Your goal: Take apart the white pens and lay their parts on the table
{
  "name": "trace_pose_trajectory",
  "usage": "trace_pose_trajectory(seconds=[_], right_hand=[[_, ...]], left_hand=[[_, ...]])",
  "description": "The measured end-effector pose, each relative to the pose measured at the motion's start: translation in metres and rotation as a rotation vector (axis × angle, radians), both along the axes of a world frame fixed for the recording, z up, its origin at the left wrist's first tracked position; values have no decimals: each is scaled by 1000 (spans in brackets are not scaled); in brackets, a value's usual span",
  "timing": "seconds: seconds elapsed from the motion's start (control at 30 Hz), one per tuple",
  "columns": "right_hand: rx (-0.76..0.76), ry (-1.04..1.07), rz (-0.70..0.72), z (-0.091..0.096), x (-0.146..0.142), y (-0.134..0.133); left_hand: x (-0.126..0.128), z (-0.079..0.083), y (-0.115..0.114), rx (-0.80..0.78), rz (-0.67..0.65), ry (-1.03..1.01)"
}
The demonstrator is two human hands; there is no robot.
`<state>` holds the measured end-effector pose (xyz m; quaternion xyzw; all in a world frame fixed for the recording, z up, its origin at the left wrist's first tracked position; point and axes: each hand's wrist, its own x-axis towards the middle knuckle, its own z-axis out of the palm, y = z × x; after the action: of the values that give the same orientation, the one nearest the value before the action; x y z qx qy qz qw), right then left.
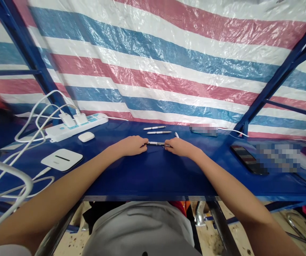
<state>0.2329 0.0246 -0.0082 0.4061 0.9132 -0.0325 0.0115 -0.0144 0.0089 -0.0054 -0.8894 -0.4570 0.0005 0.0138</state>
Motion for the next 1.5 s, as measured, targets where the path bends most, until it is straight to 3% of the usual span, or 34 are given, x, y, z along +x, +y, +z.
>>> trace_pose_trajectory(seconds=[0.8,1.5], right_hand=[[35,11,-18,-7,-3,2],[-84,1,-4,2,0,-2]], left_hand=[[7,-5,-3,-75,-51,-17],[6,-6,-3,-83,-50,-30]])
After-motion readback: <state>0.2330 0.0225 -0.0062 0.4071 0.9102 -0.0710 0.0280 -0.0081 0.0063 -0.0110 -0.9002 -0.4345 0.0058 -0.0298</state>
